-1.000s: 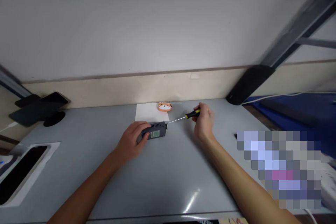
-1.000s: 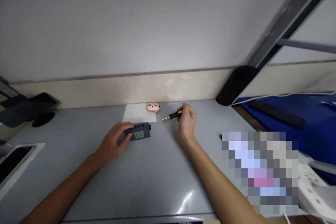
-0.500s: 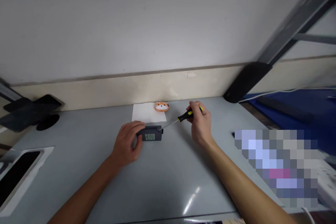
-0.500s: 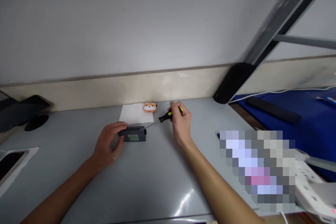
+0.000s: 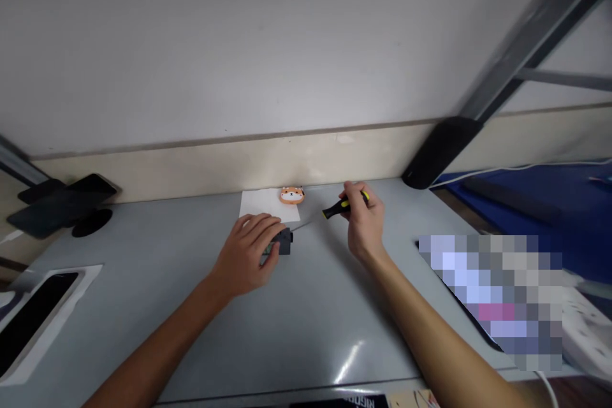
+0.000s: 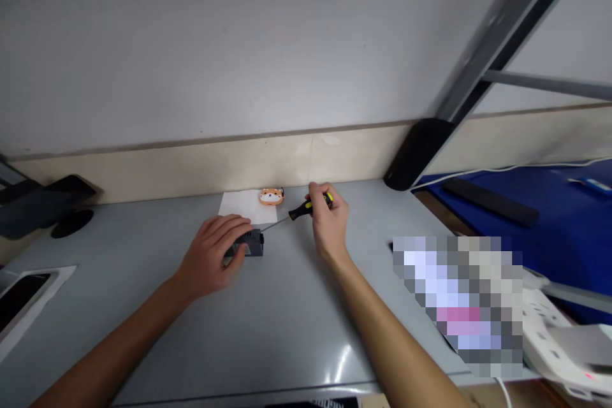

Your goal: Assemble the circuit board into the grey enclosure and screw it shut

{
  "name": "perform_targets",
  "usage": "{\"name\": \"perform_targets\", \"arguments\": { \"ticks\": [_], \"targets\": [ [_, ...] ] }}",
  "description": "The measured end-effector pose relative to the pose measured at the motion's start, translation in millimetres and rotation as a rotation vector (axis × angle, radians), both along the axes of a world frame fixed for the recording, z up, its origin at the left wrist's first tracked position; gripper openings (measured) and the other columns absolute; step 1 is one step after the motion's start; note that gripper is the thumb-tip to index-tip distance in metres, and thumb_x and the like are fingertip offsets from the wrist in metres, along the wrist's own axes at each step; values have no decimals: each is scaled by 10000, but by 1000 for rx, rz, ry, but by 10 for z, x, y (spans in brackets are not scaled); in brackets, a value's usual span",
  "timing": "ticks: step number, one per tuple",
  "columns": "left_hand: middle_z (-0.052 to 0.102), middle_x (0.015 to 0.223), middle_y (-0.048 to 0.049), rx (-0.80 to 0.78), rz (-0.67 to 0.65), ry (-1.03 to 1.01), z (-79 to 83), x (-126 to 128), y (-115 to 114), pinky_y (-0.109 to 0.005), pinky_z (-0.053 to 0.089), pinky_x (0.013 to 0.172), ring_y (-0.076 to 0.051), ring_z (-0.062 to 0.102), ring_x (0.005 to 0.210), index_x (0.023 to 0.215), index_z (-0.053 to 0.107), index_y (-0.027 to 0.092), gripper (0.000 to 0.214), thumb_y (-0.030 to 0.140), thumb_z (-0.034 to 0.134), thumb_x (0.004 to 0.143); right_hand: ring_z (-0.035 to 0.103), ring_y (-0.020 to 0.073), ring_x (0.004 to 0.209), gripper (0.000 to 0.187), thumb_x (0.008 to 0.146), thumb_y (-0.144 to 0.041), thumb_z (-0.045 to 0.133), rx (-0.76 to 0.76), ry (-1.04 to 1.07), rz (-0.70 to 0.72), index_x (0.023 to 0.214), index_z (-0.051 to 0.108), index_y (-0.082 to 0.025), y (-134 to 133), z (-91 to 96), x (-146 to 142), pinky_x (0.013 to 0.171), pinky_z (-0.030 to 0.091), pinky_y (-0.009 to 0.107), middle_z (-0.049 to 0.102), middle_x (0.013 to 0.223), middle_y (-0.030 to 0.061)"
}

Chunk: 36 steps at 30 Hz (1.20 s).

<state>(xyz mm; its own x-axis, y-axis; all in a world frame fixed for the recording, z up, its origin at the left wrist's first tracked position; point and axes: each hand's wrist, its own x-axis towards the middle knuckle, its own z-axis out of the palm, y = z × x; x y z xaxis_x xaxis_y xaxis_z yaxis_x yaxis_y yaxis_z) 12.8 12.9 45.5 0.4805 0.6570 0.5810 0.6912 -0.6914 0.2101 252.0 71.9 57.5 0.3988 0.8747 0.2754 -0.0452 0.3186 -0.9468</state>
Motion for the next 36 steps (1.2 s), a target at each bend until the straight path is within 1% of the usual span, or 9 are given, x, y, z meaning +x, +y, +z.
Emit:
{"name": "perform_targets", "arguments": {
  "ticks": [4, 6, 9, 15, 22, 26, 36],
  "targets": [
    [755, 1116, -66, 20, -2, -62, -91, 133, 42, -453, 427, 997, -266, 695, 1036, 1268, 628, 247, 401, 97, 522, 911, 430, 108, 580, 403, 868, -534, 671, 12, -29, 19, 669, 547, -206, 1, -13, -10, 520, 352, 232, 536, 674, -27],
    [759, 1086, -60, 50, -4, -91, -136, 146, 54, -444, 426, 976, -260, 701, 994, 1266, 619, 245, 415, 76, 529, 899, 428, 109, 592, 389, 884, -516, 666, 15, -67, 34, 676, 558, -204, -13, -20, -21, 533, 344, 236, 543, 676, -27],
    [755, 1123, -59, 64, -10, -123, -185, 131, 43, -442, 421, 982, -265, 699, 1026, 1286, 609, 253, 442, 65, 544, 891, 423, 110, 595, 383, 900, -500, 658, 26, -108, 37, 676, 569, -202, -32, -19, -22, 540, 331, 243, 541, 667, -27],
    [734, 1212, -62, 8, 25, -193, -242, 118, -16, -440, 434, 981, -269, 676, 1114, 1297, 611, 270, 431, 80, 542, 916, 429, 119, 598, 396, 886, -519, 670, 33, -116, 18, 669, 566, -205, -21, -27, 11, 533, 333, 245, 545, 668, -19],
    [726, 1214, -47, 16, 10, -195, -259, 119, -2, -419, 432, 977, -241, 663, 1114, 1325, 563, 265, 459, 48, 554, 921, 422, 122, 585, 396, 874, -514, 695, 63, -148, -9, 657, 564, -210, -40, -5, 44, 529, 321, 253, 548, 652, -15],
    [727, 1212, -48, 10, 11, -193, -259, 122, 0, -419, 432, 964, -248, 662, 1107, 1314, 569, 263, 432, 62, 549, 933, 417, 116, 569, 395, 874, -514, 698, 68, -167, -26, 654, 577, -209, -62, 7, 29, 513, 319, 257, 547, 648, -13],
    [731, 1192, -54, 18, 26, -193, -261, 129, 3, -416, 440, 951, -244, 662, 1093, 1292, 571, 251, 392, 79, 551, 940, 460, 115, 590, 397, 906, -499, 663, 95, -164, -48, 658, 559, -207, -78, 15, -12, 521, 359, 251, 577, 683, -4]
  ]
}}
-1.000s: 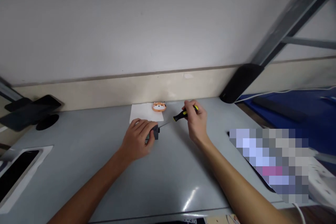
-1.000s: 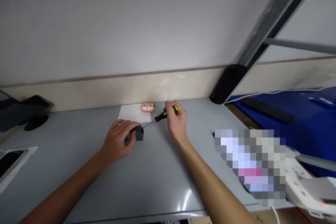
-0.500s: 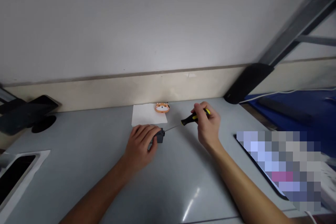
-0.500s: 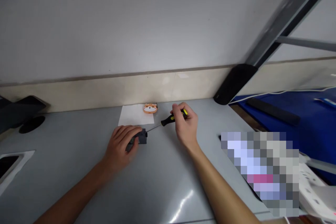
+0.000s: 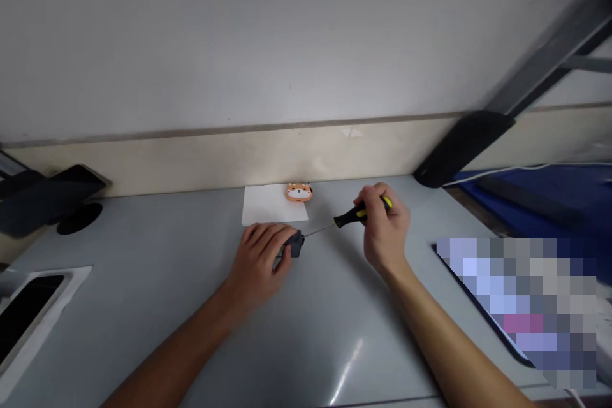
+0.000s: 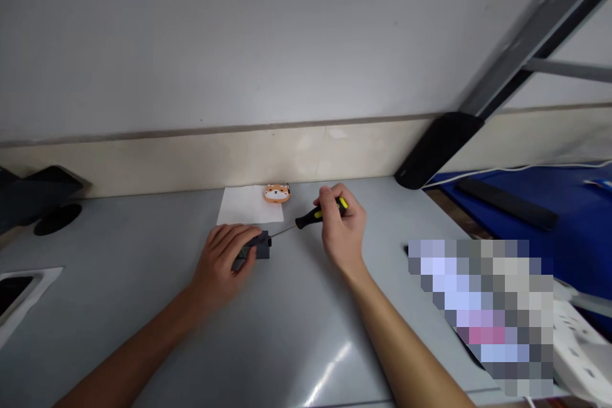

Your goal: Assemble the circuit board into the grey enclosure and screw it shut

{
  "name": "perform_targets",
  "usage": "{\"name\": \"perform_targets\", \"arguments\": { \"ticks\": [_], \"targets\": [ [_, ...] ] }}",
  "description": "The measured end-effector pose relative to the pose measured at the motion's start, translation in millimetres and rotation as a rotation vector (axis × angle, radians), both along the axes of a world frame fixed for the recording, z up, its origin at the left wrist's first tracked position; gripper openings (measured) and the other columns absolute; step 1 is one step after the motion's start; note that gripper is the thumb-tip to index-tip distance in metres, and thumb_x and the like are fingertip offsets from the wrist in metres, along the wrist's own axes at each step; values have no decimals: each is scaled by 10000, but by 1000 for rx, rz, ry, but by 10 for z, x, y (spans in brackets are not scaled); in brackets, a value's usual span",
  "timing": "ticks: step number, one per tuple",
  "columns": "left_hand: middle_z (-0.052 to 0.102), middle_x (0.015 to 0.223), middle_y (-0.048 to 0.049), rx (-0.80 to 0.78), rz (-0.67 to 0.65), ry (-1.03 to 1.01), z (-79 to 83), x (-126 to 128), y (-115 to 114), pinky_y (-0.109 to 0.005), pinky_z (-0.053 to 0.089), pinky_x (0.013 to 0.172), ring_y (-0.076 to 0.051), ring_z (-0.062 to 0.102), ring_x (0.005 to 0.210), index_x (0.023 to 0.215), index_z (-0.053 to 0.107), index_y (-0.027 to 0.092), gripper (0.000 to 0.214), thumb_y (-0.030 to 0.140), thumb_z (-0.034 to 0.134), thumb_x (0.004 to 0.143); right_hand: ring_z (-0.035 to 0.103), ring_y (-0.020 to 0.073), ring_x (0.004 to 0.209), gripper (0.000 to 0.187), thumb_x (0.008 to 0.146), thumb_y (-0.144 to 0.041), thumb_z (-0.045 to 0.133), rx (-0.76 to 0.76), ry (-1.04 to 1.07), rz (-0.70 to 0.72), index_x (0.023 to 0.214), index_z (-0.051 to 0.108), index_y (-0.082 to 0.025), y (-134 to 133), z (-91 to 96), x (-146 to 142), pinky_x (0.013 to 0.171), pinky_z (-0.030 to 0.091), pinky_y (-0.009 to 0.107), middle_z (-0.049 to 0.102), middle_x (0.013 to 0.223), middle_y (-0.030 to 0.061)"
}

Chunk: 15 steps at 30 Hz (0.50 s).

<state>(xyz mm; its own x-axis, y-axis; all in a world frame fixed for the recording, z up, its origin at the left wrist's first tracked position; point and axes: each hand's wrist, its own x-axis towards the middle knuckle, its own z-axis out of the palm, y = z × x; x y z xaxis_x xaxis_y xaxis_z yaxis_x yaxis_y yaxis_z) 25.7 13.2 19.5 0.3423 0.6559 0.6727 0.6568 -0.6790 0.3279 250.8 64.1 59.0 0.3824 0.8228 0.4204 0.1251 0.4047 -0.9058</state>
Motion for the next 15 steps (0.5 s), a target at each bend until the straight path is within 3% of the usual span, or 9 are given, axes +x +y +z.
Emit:
{"name": "perform_targets", "arguments": {
  "ticks": [9, 15],
  "targets": [
    [734, 1176, -50, 81, 0, 34, 22, 11, -1, -386, 454, 947, -209, 661, 1079, 1278, 582, 213, 373, 59, 573, 938, 479, 112, 582, 369, 959, -434, 606, 43, -156, -22, 676, 557, -202, -68, 43, -2, 532, 394, 245, 596, 677, -3],
    [735, 1187, -51, 109, 14, 65, 31, 12, -1, -383, 456, 939, -214, 669, 1069, 1271, 592, 209, 352, 81, 597, 942, 488, 111, 594, 372, 959, -401, 605, 57, -148, 9, 650, 551, -202, -62, 46, 9, 540, 401, 237, 588, 668, -4]
  ]
}}
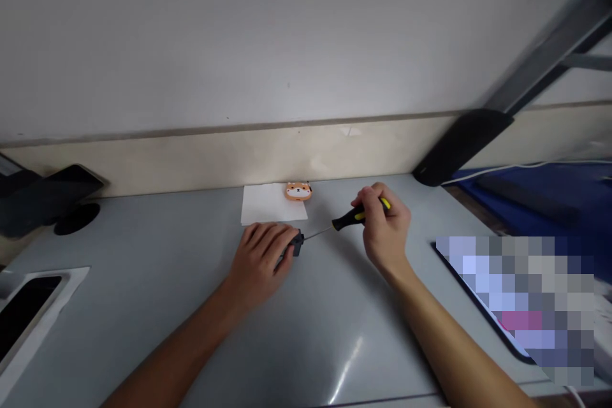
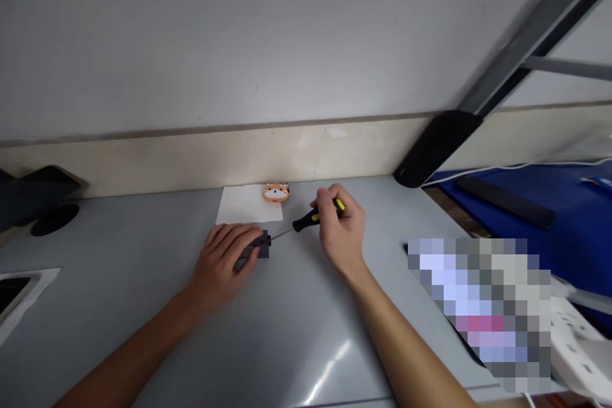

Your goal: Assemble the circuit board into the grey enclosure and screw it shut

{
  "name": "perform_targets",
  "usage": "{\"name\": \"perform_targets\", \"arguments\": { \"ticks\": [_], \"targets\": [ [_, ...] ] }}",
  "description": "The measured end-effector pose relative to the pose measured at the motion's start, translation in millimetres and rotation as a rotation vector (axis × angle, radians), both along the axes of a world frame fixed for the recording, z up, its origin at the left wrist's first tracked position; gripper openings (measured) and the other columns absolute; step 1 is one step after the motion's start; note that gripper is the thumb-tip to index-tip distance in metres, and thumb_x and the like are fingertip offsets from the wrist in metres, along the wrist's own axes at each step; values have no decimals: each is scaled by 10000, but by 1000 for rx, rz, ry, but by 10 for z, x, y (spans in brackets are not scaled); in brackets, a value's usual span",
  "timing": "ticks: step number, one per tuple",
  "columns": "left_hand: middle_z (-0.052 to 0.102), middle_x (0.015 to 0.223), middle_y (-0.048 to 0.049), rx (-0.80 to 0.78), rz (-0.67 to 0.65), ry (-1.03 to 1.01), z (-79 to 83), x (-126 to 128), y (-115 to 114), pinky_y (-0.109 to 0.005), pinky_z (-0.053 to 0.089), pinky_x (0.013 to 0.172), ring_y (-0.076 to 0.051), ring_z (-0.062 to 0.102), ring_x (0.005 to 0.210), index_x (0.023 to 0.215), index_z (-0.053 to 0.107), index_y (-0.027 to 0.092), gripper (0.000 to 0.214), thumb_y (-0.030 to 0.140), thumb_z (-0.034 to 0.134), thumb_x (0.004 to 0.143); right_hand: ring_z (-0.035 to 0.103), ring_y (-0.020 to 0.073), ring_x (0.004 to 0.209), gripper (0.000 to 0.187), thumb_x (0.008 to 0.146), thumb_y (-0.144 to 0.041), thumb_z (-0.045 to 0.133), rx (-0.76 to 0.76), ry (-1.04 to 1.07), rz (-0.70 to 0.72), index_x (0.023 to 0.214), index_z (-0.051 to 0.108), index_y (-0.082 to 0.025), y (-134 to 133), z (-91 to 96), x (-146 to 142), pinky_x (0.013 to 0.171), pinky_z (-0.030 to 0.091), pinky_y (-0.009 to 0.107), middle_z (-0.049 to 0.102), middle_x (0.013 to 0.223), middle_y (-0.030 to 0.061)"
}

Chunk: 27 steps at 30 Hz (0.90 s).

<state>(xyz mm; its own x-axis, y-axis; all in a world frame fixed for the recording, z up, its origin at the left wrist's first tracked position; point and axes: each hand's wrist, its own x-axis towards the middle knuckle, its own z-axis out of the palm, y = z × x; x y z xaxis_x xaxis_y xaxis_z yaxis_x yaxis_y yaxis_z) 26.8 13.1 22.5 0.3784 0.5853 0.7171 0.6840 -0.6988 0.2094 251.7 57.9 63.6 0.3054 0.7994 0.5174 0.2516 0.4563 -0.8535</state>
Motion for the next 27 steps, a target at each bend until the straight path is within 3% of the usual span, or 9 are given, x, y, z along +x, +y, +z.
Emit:
{"name": "perform_targets", "arguments": {
  "ticks": [27],
  "targets": [
    [738, 1189, -42, -18, 30, 0, 11, 16, -20, -388, 444, 952, -208, 661, 1070, 1253, 630, 217, 286, 143, 615, 977, 449, 112, 561, 380, 985, -422, 567, -17, -38, -16, 677, 600, -203, -14, 18, -38, 524, 358, 251, 527, 616, -16]
  ]
}}
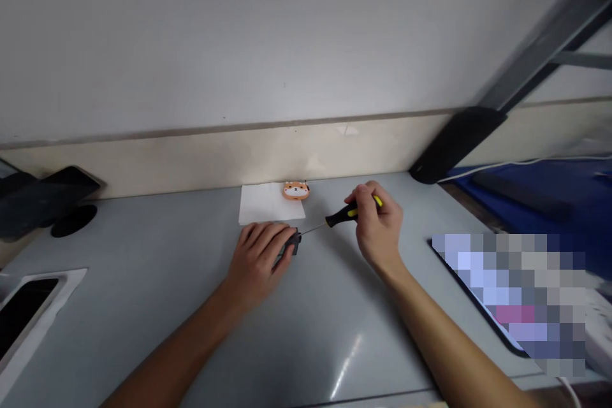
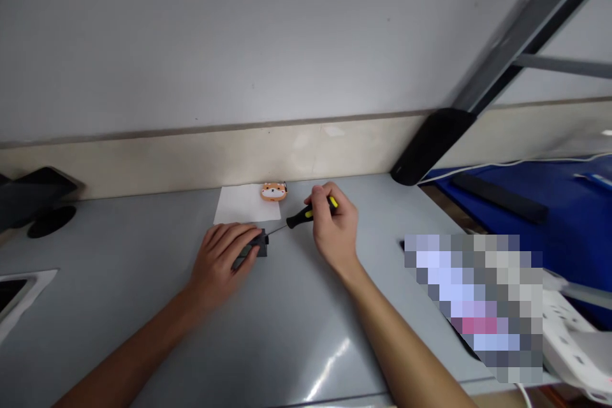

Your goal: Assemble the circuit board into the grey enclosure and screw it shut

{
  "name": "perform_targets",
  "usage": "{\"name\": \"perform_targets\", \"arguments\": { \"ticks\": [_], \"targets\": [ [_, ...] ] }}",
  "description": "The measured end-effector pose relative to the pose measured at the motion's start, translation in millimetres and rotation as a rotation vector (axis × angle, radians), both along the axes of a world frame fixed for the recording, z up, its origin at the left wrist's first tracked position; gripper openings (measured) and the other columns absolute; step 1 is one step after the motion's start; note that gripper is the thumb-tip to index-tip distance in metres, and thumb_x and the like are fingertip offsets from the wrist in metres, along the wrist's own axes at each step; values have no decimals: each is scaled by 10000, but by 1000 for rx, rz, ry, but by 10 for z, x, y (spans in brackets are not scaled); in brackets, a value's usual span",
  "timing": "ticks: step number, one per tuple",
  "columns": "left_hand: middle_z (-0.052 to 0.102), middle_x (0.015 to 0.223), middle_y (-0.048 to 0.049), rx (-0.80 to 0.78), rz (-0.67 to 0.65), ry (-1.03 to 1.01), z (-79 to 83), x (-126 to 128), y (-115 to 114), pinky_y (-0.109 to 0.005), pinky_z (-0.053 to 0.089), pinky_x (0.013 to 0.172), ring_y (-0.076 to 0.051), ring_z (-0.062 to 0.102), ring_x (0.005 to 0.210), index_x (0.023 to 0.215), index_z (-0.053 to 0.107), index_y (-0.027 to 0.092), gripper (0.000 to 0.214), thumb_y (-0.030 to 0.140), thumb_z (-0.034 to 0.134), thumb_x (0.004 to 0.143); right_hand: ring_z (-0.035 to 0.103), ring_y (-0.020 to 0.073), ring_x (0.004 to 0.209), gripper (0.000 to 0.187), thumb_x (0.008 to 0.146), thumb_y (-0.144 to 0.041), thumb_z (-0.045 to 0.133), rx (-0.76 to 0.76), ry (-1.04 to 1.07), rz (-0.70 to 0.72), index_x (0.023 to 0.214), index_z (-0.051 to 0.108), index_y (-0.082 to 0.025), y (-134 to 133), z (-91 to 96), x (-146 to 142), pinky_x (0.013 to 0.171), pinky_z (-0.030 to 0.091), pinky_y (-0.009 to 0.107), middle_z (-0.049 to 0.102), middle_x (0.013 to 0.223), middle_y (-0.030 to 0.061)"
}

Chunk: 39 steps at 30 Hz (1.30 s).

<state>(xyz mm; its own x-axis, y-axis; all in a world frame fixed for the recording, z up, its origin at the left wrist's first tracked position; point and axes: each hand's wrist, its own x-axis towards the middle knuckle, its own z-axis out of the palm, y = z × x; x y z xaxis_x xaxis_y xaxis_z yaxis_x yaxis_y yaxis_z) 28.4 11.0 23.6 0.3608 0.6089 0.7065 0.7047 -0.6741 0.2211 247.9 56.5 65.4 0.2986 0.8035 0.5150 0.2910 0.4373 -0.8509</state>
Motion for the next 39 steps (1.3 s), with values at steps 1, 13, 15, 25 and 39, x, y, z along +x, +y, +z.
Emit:
{"name": "perform_targets", "arguments": {
  "ticks": [1, 13, 15, 25, 39],
  "targets": [
    [738, 1188, -41, 1, 0, 0, 2, 1, 0, -387, 445, 952, -206, 662, 1073, 1252, 631, 215, 286, 141, 615, 976, 448, 111, 561, 378, 984, -419, 568, 4, -4, -4, 676, 602, -202, 2, 7, 9, 525, 359, 251, 529, 615, -16],
    [741, 1173, -39, -8, 8, -15, 5, 10, -1, -384, 454, 931, -205, 672, 1059, 1246, 633, 227, 281, 145, 610, 977, 456, 124, 571, 426, 983, -511, 556, -22, 16, -10, 692, 607, -203, 34, -15, 44, 547, 377, 266, 540, 639, -6],
    [741, 1171, -42, -12, 8, -16, 4, 11, -3, -387, 456, 934, -207, 672, 1062, 1247, 633, 231, 281, 147, 606, 980, 454, 127, 577, 434, 981, -524, 554, -27, 41, -2, 693, 601, -203, 45, -22, 51, 546, 374, 268, 547, 651, -2],
    [737, 1176, -51, -15, 12, -7, -15, 7, 2, -391, 452, 944, -209, 672, 1069, 1245, 638, 226, 278, 147, 605, 980, 439, 121, 565, 411, 992, -480, 552, -28, 29, 2, 694, 610, -204, 26, 11, 36, 544, 368, 264, 506, 619, -16],
    [734, 1080, -21, -36, 1, -216, -23, -7, -4, -379, 513, 940, -177, 681, 1026, 1073, 693, 252, 157, 149, 629, 973, 429, 122, 561, 428, 980, -529, 553, -60, 100, 24, 704, 615, -208, 42, -9, 60, 506, 349, 254, 491, 624, -13]
  ]
}}
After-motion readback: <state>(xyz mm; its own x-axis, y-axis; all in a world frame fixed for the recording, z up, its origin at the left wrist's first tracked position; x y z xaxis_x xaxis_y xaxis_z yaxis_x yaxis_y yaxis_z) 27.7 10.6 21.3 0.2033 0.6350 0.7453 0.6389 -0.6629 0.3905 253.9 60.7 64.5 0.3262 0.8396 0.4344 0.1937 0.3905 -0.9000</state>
